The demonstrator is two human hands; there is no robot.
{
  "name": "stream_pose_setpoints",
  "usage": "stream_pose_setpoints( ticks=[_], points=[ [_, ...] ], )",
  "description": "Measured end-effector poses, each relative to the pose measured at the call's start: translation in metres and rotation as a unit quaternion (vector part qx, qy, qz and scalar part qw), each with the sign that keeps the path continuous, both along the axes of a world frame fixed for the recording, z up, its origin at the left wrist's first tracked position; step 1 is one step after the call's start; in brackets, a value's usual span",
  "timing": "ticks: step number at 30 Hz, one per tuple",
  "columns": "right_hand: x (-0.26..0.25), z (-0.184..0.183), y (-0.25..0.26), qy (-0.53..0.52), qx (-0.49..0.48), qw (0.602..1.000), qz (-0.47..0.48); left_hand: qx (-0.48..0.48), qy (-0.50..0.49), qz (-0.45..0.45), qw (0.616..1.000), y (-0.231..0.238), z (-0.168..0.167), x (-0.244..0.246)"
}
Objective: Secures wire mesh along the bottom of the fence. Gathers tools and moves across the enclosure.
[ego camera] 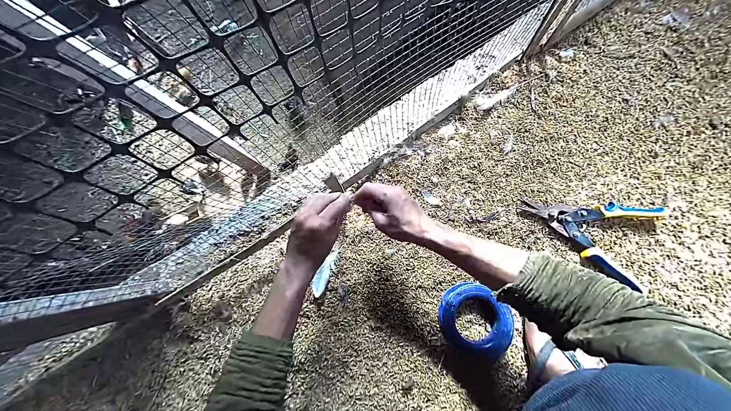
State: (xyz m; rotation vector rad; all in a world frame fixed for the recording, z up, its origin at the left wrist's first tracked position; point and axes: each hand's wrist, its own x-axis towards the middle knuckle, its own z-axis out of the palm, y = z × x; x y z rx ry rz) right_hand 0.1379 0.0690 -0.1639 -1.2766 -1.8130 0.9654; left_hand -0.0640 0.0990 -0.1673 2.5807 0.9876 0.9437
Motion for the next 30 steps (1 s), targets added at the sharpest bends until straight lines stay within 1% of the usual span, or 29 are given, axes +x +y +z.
stream_pose_setpoints(
  ticks=[4, 6, 8, 10, 12, 13, 15, 18, 21, 24, 27, 29, 30],
  points=[
    [0.002, -0.008, -0.001, -0.017, 0.03, 0.999, 0.03, -0.132, -0.061, 0.005, 0.989, 0.0, 0.013, -0.002],
    [0.002, -0.009, 0.001, -0.03, 0.02, 0.998, 0.051, -0.157, -0.064, 0.0, 0.985, 0.002, 0.016, -0.004],
    [0.003, -0.007, 0.005, -0.048, 0.011, 0.997, 0.056, -0.121, -0.033, -0.017, 0.992, 0.004, 0.015, -0.007],
    [0.003, -0.003, 0.008, -0.051, 0.017, 0.998, 0.031, -0.054, 0.002, -0.034, 0.998, 0.005, 0.012, -0.007],
    [0.0, -0.003, 0.011, -0.009, 0.101, 0.995, 0.009, -0.002, 0.02, -0.046, 0.999, 0.004, 0.009, -0.005],
    [-0.001, -0.003, 0.014, 0.006, 0.137, 0.99, 0.021, 0.022, 0.028, -0.049, 0.998, 0.003, 0.007, -0.004],
    [-0.004, 0.001, 0.021, -0.007, 0.147, 0.988, 0.053, 0.079, 0.04, -0.053, 0.995, 0.003, 0.005, -0.004],
    [-0.008, 0.008, 0.026, -0.054, 0.11, 0.991, 0.055, 0.143, 0.041, -0.035, 0.988, 0.002, -0.003, -0.004],
    [-0.015, 0.02, 0.025, -0.084, 0.024, 0.995, 0.036, 0.17, 0.042, -0.007, 0.985, 0.001, -0.012, -0.007],
    [-0.019, 0.029, 0.026, -0.092, -0.069, 0.993, 0.011, 0.183, 0.037, 0.007, 0.982, -0.001, -0.02, -0.004],
    [-0.019, 0.031, 0.027, -0.053, -0.136, 0.989, -0.014, 0.182, 0.02, 0.005, 0.983, -0.003, -0.024, -0.003],
    [-0.017, 0.035, 0.026, 0.024, -0.205, 0.978, -0.034, 0.188, 0.02, 0.008, 0.982, -0.003, -0.024, -0.003],
    [-0.016, 0.034, 0.025, 0.082, -0.241, 0.966, -0.044, 0.187, 0.019, 0.005, 0.982, -0.003, -0.024, -0.002]
  ],
)
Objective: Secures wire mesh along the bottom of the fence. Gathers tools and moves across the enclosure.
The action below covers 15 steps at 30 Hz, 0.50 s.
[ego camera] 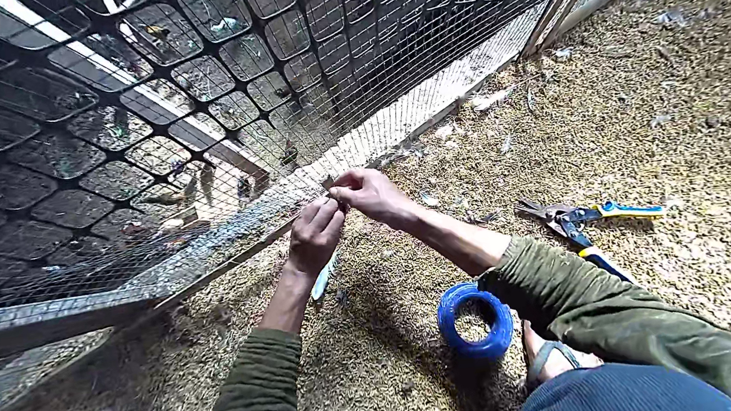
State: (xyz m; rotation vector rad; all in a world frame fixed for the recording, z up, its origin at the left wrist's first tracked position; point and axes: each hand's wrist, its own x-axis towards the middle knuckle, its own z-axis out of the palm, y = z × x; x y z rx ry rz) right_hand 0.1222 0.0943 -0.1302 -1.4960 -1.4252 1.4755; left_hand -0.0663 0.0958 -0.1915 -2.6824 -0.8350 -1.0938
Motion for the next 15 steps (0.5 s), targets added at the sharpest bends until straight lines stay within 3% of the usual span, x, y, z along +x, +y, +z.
stream_pose_setpoints(
  ticks=[3, 8, 13, 15],
  points=[
    [-0.004, -0.011, 0.0, 0.162, -0.074, 0.98, -0.084, -0.003, 0.002, -0.015, 1.0, -0.001, -0.001, 0.001],
    [-0.011, -0.031, -0.007, 0.285, -0.073, 0.947, -0.127, -0.066, -0.03, 0.002, 0.997, -0.008, -0.003, -0.003],
    [-0.008, -0.042, -0.013, 0.357, -0.081, 0.923, -0.12, -0.088, -0.039, 0.124, 0.988, -0.016, -0.005, -0.006],
    [-0.003, -0.045, -0.012, 0.367, -0.072, 0.92, -0.12, -0.151, -0.018, 0.172, 0.973, -0.021, 0.002, -0.007]
  ],
)
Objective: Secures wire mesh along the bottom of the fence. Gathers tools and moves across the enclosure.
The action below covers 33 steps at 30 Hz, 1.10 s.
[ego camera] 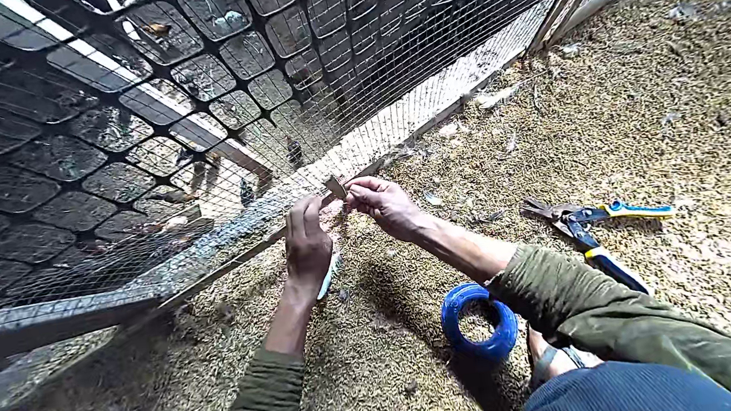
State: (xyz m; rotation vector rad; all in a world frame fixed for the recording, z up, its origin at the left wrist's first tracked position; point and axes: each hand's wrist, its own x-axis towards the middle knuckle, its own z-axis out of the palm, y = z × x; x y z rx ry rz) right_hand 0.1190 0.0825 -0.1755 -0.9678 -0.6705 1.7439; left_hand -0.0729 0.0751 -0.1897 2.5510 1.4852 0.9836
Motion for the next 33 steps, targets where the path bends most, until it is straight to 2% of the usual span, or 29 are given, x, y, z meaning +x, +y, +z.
stream_pose_setpoints(
  ticks=[3, 5, 7, 9, 10, 12, 13, 15, 17, 19, 21, 23, 26, 27, 29, 31, 33],
  points=[
    [0.009, -0.001, 0.004, 0.013, 0.013, 1.0, -0.022, -0.18, -0.029, 0.015, 0.983, -0.002, 0.01, -0.001],
    [0.013, 0.003, 0.008, 0.048, 0.018, 0.998, -0.034, -0.269, -0.156, 0.008, 0.95, -0.002, 0.004, -0.006],
    [0.017, 0.004, 0.015, 0.092, 0.028, 0.995, -0.034, -0.333, -0.369, 0.016, 0.868, -0.007, -0.01, -0.012],
    [0.021, 0.0, 0.029, 0.112, 0.046, 0.992, -0.04, -0.33, -0.549, 0.051, 0.766, -0.011, -0.016, -0.015],
    [0.024, -0.005, 0.037, 0.091, 0.055, 0.993, -0.047, -0.316, -0.603, 0.075, 0.729, -0.013, -0.015, -0.017],
    [0.029, -0.017, 0.051, 0.031, 0.077, 0.995, -0.053, -0.294, -0.645, 0.107, 0.697, -0.016, -0.014, -0.024],
    [0.031, -0.018, 0.055, -0.014, 0.094, 0.994, -0.046, -0.287, -0.643, 0.11, 0.702, -0.017, -0.015, -0.028],
    [0.031, -0.014, 0.054, -0.166, 0.15, 0.975, 0.004, -0.29, -0.598, 0.114, 0.739, -0.02, -0.018, -0.036],
    [0.028, 0.001, 0.045, -0.35, 0.23, 0.902, 0.101, -0.305, -0.509, 0.111, 0.797, -0.023, -0.021, -0.048],
    [0.019, 0.003, 0.037, -0.464, 0.311, 0.814, 0.159, -0.339, -0.398, 0.109, 0.845, -0.03, -0.017, -0.054],
    [0.015, -0.003, 0.034, -0.516, 0.345, 0.768, 0.157, -0.401, -0.318, 0.098, 0.853, -0.037, -0.006, -0.059],
    [0.013, -0.002, 0.034, -0.528, 0.344, 0.76, 0.16, -0.47, -0.262, 0.072, 0.84, -0.04, 0.003, -0.074],
    [0.013, 0.001, 0.036, -0.524, 0.346, 0.759, 0.17, -0.543, -0.117, 0.052, 0.83, -0.038, 0.028, -0.102],
    [0.014, 0.002, 0.036, -0.524, 0.352, 0.757, 0.167, -0.532, -0.067, 0.054, 0.842, -0.035, 0.04, -0.104],
    [0.013, 0.004, 0.035, -0.528, 0.357, 0.752, 0.17, -0.44, 0.004, 0.084, 0.894, -0.028, 0.059, -0.091],
    [0.01, 0.004, 0.036, -0.531, 0.361, 0.748, 0.168, -0.323, -0.003, 0.093, 0.942, -0.017, 0.055, -0.063],
    [0.01, 0.002, 0.037, -0.537, 0.364, 0.744, 0.162, -0.286, -0.042, 0.085, 0.954, -0.003, 0.039, -0.027]
  ],
)
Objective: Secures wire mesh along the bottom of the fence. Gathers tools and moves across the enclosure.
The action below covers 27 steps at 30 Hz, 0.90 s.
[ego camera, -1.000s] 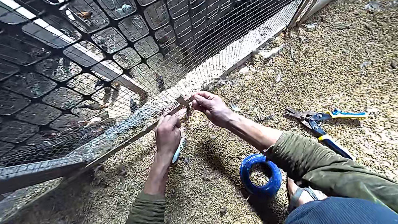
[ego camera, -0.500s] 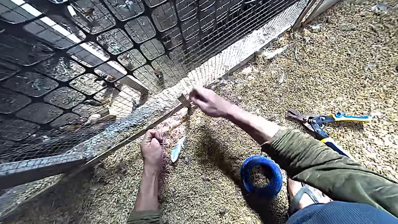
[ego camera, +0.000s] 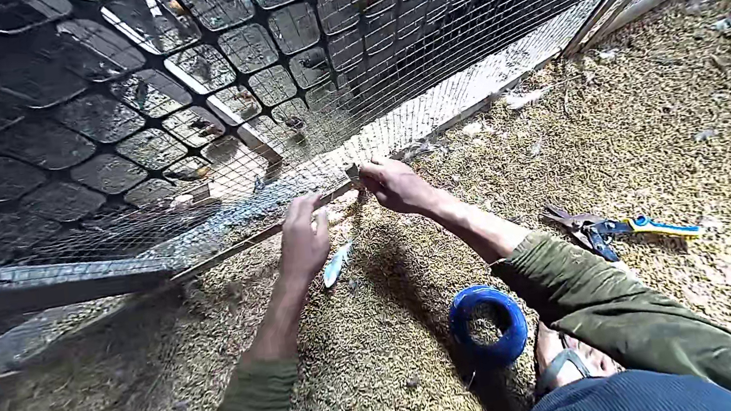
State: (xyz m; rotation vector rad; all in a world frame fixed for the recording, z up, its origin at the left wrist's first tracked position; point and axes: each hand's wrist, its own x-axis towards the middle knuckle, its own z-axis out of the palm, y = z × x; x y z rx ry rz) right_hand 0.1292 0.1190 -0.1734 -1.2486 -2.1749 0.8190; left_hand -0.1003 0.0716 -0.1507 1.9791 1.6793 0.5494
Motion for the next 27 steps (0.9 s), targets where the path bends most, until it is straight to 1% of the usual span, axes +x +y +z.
stream_pose_setpoints(
  ticks=[2, 5, 7, 10, 13, 15, 18, 19, 21, 22, 23, 25, 26, 27],
  points=[
    [0.001, 0.001, 0.0, -0.004, -0.002, 1.0, -0.003, 0.015, -0.051, 0.035, 0.998, 0.011, -0.015, 0.031],
    [0.003, 0.01, -0.002, -0.009, -0.028, 1.0, -0.002, 0.009, -0.093, 0.097, 0.991, 0.02, -0.016, 0.056],
    [0.003, 0.016, -0.003, -0.014, -0.034, 0.999, -0.001, -0.017, -0.12, 0.126, 0.985, 0.023, -0.014, 0.057],
    [0.0, 0.015, -0.002, -0.016, -0.023, 1.0, 0.008, -0.07, -0.174, 0.127, 0.974, 0.025, -0.011, 0.05],
    [-0.003, 0.016, 0.002, -0.013, -0.034, 0.999, 0.013, -0.103, -0.178, 0.113, 0.972, 0.024, -0.004, 0.05],
    [-0.003, 0.013, 0.005, -0.021, -0.036, 0.999, 0.017, -0.134, -0.186, 0.119, 0.966, 0.022, -0.002, 0.054],
    [0.001, 0.003, 0.013, -0.047, 0.0, 0.999, 0.005, -0.131, -0.228, 0.15, 0.953, 0.018, -0.01, 0.057],
    [0.004, 0.006, 0.015, -0.059, -0.009, 0.998, 0.001, -0.124, -0.258, 0.163, 0.944, 0.015, -0.015, 0.058],
    [0.008, 0.014, 0.015, -0.063, -0.019, 0.998, -0.012, -0.119, -0.346, 0.182, 0.913, 0.007, -0.025, 0.059],
    [0.008, 0.01, 0.015, -0.058, -0.012, 0.998, -0.017, -0.134, -0.399, 0.191, 0.887, 0.004, -0.027, 0.061],
    [0.008, 0.006, 0.014, -0.047, -0.009, 0.999, -0.021, -0.158, -0.456, 0.207, 0.851, 0.001, -0.024, 0.064],
    [0.01, 0.005, 0.005, -0.024, -0.014, 0.999, -0.024, -0.203, -0.556, 0.25, 0.766, -0.002, -0.014, 0.072],
    [0.009, 0.0, 0.0, -0.014, -0.011, 1.0, -0.026, -0.223, -0.592, 0.27, 0.726, -0.004, -0.01, 0.075],
    [0.009, -0.006, -0.003, -0.006, -0.01, 1.0, -0.025, -0.241, -0.615, 0.284, 0.695, -0.005, -0.009, 0.077]
  ],
)
